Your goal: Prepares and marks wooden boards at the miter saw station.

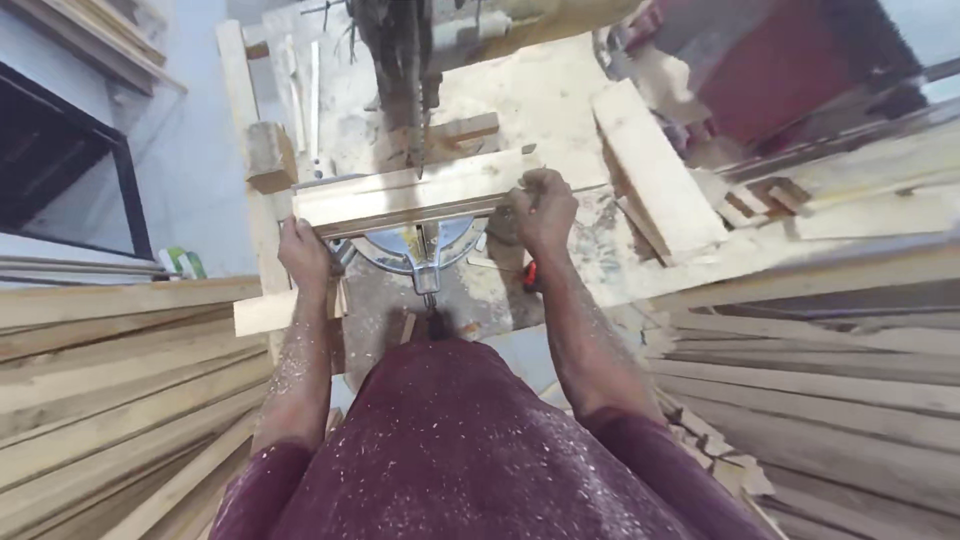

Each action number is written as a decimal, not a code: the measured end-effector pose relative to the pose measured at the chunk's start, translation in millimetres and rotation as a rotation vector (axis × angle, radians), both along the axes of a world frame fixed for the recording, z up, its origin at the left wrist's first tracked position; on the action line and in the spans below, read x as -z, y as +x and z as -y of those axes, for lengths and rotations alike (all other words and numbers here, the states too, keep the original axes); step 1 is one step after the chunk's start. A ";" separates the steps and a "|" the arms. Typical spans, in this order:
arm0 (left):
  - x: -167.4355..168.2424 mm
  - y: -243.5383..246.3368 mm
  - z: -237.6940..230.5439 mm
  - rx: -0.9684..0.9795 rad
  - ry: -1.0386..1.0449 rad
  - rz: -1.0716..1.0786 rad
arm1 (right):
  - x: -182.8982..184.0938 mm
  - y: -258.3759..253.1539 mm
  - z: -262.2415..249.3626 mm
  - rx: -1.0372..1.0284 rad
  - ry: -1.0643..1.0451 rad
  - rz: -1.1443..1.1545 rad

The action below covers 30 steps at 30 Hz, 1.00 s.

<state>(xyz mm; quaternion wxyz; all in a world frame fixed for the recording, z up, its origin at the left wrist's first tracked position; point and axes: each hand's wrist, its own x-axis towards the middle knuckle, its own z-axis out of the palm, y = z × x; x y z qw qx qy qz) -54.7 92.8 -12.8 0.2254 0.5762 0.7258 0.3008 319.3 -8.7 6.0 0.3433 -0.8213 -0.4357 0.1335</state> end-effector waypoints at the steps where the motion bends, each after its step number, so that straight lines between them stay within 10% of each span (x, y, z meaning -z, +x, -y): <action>1: 1.7 -1.0 -1.4 -0.013 0.000 -0.034 | 0.7 -1.7 -0.1 -0.016 0.000 0.004; 17: 8.5 -12.4 -15.4 0.001 0.039 0.201 | 22.0 20.3 -8.1 -0.140 0.111 -0.158; 22: 17.0 -23.5 -21.7 -0.005 -0.126 0.672 | 25.8 24.1 0.8 -0.193 0.283 -0.289; 26: 9.6 -27.0 -20.1 0.034 -0.161 0.711 | 35.2 18.7 26.4 0.204 0.459 -0.268; 30: 6.5 -18.9 -22.6 -0.028 -0.119 0.682 | 45.3 21.0 26.7 0.523 0.498 -0.761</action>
